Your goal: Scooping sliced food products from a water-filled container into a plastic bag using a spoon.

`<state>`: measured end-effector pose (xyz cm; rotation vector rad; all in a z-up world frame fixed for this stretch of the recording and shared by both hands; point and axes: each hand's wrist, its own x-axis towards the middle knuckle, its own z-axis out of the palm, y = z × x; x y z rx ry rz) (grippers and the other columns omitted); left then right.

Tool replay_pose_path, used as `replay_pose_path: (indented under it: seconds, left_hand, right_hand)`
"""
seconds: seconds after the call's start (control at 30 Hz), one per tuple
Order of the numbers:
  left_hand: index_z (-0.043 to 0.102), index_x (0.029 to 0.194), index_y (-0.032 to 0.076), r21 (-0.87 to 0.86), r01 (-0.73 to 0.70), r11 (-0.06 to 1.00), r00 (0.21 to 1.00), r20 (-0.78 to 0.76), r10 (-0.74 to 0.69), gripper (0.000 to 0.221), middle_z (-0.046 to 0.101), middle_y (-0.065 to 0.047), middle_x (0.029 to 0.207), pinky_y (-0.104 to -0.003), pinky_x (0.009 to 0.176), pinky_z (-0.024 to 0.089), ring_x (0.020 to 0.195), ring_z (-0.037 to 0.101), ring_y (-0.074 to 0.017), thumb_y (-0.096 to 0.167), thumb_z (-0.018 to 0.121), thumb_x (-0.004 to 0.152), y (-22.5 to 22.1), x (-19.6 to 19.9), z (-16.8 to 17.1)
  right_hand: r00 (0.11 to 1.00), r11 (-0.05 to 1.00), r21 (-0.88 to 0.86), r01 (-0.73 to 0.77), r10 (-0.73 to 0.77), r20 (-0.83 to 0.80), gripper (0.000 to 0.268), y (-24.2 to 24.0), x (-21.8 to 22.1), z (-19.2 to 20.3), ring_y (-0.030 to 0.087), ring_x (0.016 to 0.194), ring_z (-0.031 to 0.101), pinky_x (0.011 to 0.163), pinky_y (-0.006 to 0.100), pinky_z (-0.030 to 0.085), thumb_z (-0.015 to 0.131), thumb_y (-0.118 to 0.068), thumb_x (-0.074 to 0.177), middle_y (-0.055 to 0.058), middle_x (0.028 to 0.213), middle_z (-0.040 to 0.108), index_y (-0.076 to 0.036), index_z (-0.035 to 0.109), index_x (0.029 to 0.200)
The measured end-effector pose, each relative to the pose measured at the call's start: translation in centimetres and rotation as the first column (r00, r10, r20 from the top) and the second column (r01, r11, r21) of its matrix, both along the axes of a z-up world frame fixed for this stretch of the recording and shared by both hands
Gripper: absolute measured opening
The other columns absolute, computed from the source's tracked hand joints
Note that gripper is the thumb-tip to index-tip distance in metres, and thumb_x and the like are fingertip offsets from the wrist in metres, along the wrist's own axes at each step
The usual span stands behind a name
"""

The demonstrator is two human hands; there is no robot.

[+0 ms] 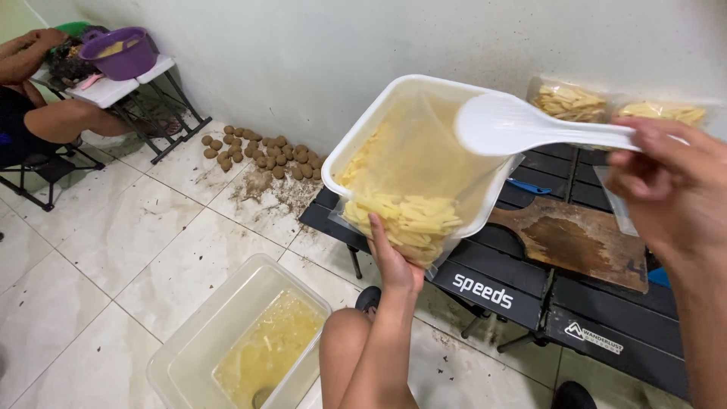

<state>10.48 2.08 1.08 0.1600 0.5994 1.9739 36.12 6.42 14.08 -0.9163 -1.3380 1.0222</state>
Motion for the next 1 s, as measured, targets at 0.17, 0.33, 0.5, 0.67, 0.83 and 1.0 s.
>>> replay_pose_path:
  seconds: [0.17,0.33,0.5,0.67,0.83,1.0]
  left_hand:
    - [0.037,0.156,0.015,-0.006,-0.069,0.998,0.994,-0.087,0.068,0.103,0.059,-0.017,0.145,-0.054,0.104,0.055,0.131,0.060,-0.0370,0.063,0.061,0.068,0.9,-0.1,-1.8]
    - [0.036,0.156,0.019,-0.035,-0.057,0.998,0.994,-0.096,0.053,0.107,0.055,-0.017,0.150,-0.058,0.107,0.051,0.136,0.056,-0.0392,0.069,0.056,0.064,0.6,-0.3,-0.6]
    - [0.038,0.155,0.015,-0.038,-0.117,0.992,0.990,-0.090,0.113,0.103,0.054,-0.018,0.150,-0.056,0.108,0.050,0.135,0.056,-0.0386,0.069,0.050,0.069,0.7,-0.8,-0.4]
    - [0.037,0.156,0.019,0.011,-0.218,0.976,0.972,-0.091,0.218,0.102,0.057,-0.015,0.145,-0.054,0.103,0.054,0.132,0.058,-0.0360,0.068,0.057,0.069,0.7,-1.5,-0.4]
    - [0.042,0.150,0.015,-0.009,-0.193,0.981,0.978,-0.088,0.191,0.101,0.060,-0.018,0.138,-0.055,0.094,0.058,0.124,0.063,-0.0370,0.070,0.058,0.067,0.5,-1.3,-0.1]
    - [0.044,0.149,0.012,-0.005,-0.145,0.989,0.984,-0.109,0.144,0.103,0.062,-0.015,0.135,-0.047,0.098,0.056,0.121,0.064,-0.0320,0.072,0.055,0.067,0.4,-0.7,0.4]
  right_hand:
    - [0.957,0.989,-0.079,-0.126,0.100,-0.273,0.036,0.4,8.5,-9.2,-0.002,0.052,0.041,0.060,0.013,0.042,0.065,-0.029,0.098,-0.010,0.087,0.068,-0.013,0.070,0.130]
    - [0.985,0.991,-0.137,-0.002,-0.022,-0.170,0.035,-1.9,12.6,-15.2,0.003,0.051,0.038,0.058,0.020,0.035,0.062,-0.028,0.104,0.003,0.092,0.070,-0.007,0.069,0.131]
    - [0.987,0.971,-0.195,0.135,-0.149,-0.060,0.032,-5.1,11.3,-12.4,0.015,0.053,0.036,0.059,0.027,0.037,0.058,-0.020,0.109,0.019,0.097,0.067,0.002,0.066,0.130]
    - [0.992,0.973,-0.191,0.127,-0.123,0.029,0.034,-6.0,12.6,-11.4,0.020,0.054,0.035,0.061,0.034,0.035,0.050,-0.014,0.113,0.026,0.100,0.065,0.007,0.062,0.136]
    - [0.991,0.970,-0.212,0.117,-0.129,-0.041,0.033,-7.4,12.3,-10.5,0.021,0.056,0.037,0.061,0.032,0.034,0.053,-0.011,0.107,0.029,0.101,0.065,0.009,0.062,0.132]
    - [0.994,0.958,-0.271,0.097,-0.109,-0.031,0.036,-7.9,11.6,-10.2,0.028,0.062,0.038,0.060,0.032,0.032,0.051,-0.001,0.104,0.034,0.102,0.064,0.015,0.059,0.134]
